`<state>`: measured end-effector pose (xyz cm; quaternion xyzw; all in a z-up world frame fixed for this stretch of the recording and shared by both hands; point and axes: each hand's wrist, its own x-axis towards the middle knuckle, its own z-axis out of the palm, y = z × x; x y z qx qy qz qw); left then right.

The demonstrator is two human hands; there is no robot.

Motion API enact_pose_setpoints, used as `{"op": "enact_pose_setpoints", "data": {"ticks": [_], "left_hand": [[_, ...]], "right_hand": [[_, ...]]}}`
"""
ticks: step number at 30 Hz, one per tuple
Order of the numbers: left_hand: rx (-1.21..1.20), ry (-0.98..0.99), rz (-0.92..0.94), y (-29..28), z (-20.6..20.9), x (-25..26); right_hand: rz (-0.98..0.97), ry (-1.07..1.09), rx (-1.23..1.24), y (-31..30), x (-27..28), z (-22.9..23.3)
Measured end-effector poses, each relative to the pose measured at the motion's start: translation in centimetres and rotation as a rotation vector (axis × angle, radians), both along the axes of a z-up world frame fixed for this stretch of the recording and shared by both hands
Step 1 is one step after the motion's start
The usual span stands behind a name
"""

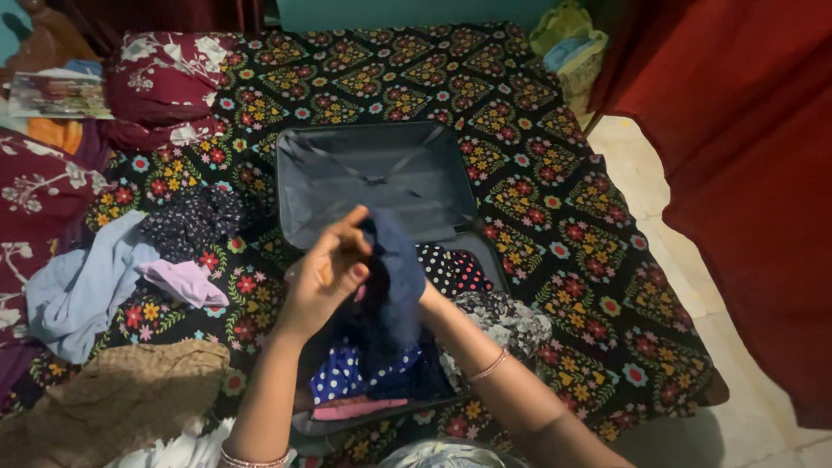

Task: The person folds various clothing items including a blue polka dot top, dark blue pants, a pink top, a light blue shirt, and a floral dress, then places them neatly into an open suitcase on a bed.

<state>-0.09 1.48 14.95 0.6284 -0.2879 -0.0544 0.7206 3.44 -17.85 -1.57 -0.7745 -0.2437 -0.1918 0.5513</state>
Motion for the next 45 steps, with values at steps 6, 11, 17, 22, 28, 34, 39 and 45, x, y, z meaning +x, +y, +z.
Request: {"op": "enact_pose_setpoints", "data": {"ticks": [6, 11, 17, 22, 28, 34, 39, 45], "left_hand": [[0.482, -0.307, 0.291, 1.4, -9.0, 0.3], [0.707, -0.166, 0.328, 4.1, -18.5, 1.4], [0.541, 0.081, 0.331, 5.7, -21.9, 1.0], [0.353, 0.202, 0.234, 1.8, -24.8, 2.4], [0.109, 0.960, -0.040, -0.7, -27.7, 1.5], [-0.049, 0.980, -0.051, 2.6, -24.5, 2.6], [0.335, 0.425, 0.493, 5.3, -16.5, 3.9], [0.385, -0.009, 0.488, 4.8, -4.7, 2.4]], "right_hand": [[-0.267, 0.243, 0.067, -5.6, 2.8, 1.8], [0.139, 0.399, 0.772, -9.7, 1.6, 8.3], [0.345, 0.408, 1.451, -9.5, -0.6, 13.2], [0.677, 0.525, 1.447, -5.8, -3.7, 15.0], [0.533, 0.472, 1.394, -4.9, -4.7, 18.5], [0.634, 0.296, 1.310, -7.8, -2.6, 18.1], [0.202, 0.476, 1.319, -8.2, -0.3, 15.1], [0.077, 0.863, 0.851, -3.1, -1.5, 12.1]]}}
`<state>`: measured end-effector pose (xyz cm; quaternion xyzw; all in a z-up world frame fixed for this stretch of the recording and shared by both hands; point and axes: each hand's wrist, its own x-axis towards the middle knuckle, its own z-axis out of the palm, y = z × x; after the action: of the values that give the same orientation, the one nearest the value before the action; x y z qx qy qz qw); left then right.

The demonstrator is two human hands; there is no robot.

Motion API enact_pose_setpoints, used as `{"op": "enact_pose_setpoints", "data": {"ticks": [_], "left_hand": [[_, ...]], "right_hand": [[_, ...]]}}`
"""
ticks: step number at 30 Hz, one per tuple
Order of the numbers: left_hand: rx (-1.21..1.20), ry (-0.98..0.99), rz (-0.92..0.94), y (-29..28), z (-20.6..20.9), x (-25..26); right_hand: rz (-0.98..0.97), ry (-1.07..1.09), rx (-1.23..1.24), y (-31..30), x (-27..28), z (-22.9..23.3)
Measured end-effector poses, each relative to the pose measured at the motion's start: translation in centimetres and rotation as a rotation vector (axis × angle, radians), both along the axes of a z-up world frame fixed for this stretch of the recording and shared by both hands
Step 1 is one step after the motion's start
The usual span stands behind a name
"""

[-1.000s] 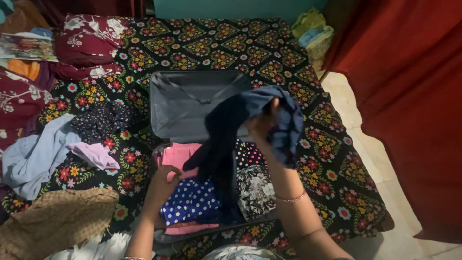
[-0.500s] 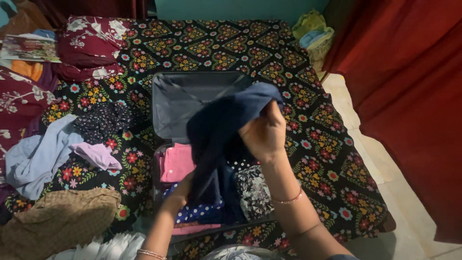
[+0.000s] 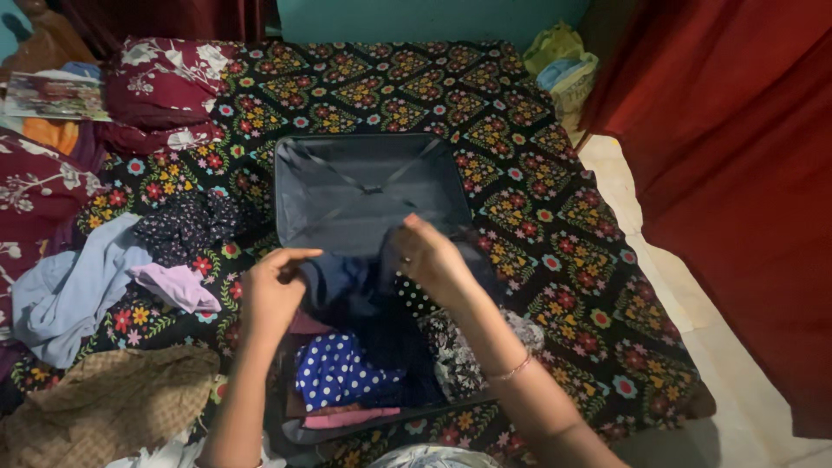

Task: The person folds various clothing items including a blue polka dot top, dark blue pants, a pink top, a light blue shirt, and a floral dress, then places them neatly into an open suitcase on a bed.

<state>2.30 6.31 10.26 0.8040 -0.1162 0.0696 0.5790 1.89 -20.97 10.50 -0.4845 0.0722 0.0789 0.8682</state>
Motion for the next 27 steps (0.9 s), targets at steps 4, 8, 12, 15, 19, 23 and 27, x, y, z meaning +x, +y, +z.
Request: {"op": "enact_pose_setpoints", "data": {"ticks": [4, 8, 12, 15, 19, 23, 27], "left_hand": [[0.160, -0.077, 0.074, -2.9, 3.5, -1.6], [0.286, -0.146, 0.140, -4.3, 4.0, -2.8], [0.268, -0.172, 0.126, -4.3, 3.5, -3.5], [0.281, -0.198, 0.095, -4.1, 2.7, -3.9], [0.297, -0.286, 0.004, -4.4, 1.3, -3.8], [0.232, -0.174, -0.128, -3.7, -0.2, -3.9], [0.293, -0.331, -0.135, -1.9, -0.6, -3.2]], "right_hand": [[0.199, -0.530, -0.600, 4.9, -3.8, 0.3], [0.107, -0.800, -0.973, 6.5, -4.8, 1.9], [0.032, -0.757, -0.978, 5.8, -4.2, 3.2], [0.005, -0.787, -1.001, 4.8, -3.8, 4.0], [-0.023, -0.809, -0.966, 4.1, -3.8, 5.4], [-0.112, -0.850, -0.895, 3.3, -3.9, 7.3], [-0.223, -0.861, -0.850, 1.2, -3.9, 9.4]]}}
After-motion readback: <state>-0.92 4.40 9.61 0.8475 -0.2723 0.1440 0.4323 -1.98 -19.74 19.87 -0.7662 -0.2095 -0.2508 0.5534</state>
